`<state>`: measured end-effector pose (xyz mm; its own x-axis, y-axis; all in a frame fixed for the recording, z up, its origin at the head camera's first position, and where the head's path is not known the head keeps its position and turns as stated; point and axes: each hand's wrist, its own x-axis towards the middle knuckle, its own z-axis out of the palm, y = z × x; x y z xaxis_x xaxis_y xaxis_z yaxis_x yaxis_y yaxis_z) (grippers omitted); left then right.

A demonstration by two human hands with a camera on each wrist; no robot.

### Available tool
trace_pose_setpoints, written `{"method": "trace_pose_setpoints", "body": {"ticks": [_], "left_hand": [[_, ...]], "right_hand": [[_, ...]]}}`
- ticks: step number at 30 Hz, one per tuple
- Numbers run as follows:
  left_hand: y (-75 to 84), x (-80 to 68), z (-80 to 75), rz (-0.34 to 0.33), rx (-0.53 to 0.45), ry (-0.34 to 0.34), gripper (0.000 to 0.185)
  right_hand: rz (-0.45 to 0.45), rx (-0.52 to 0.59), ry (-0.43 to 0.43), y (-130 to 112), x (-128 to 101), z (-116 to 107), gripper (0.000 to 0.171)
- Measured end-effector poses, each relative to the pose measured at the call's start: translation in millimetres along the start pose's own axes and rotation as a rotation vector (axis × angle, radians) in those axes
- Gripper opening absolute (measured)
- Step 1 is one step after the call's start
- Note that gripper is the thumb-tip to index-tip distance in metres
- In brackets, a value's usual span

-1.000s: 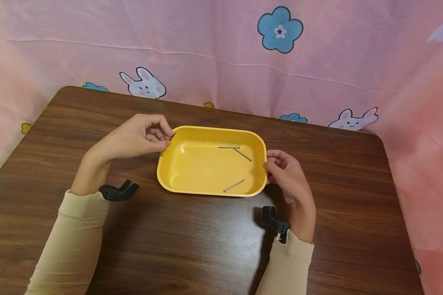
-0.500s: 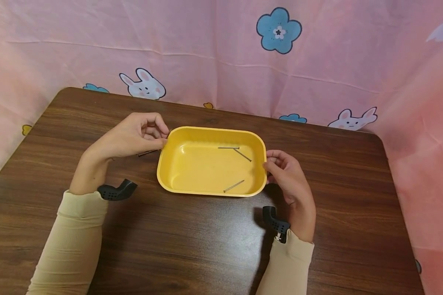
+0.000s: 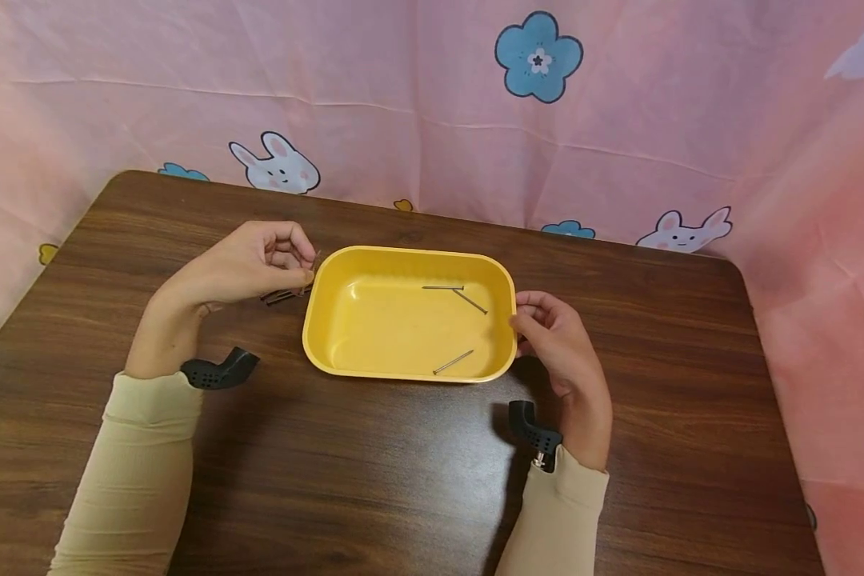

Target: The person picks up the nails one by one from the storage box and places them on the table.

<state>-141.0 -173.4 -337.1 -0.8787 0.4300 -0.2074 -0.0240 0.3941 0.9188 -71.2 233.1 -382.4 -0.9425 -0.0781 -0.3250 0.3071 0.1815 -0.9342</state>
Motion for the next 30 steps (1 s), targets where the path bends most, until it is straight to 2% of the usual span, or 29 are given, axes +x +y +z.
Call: {"method": "trace_pose_setpoints", "body": {"ticks": [9, 18, 23, 30], "left_hand": [[-3.9, 0.6, -3.7, -0.034, 0.014, -0.021, 0.021], [-9.0, 1.8, -7.6, -0.065, 0.076, -0.038, 0.021], [-9.9, 2.3, -6.9, -0.11, 0.113, -0.05, 0.022], [-8.7, 0.6, -5.6, -0.158, 0.113, -0.032, 0.024]], "right_hand": [[0.006, -0.011, 0.004, -3.1, -0.1, 0.5, 0.033], [0.014, 0.015, 0.011, -3.1, 0.0, 1.3, 0.031], [0.014, 0.022, 0.012, -2.7, 0.1, 1.1, 0.031], [0.017, 0.021, -0.001, -3.1, -1.4, 0.3, 0.032]]}}
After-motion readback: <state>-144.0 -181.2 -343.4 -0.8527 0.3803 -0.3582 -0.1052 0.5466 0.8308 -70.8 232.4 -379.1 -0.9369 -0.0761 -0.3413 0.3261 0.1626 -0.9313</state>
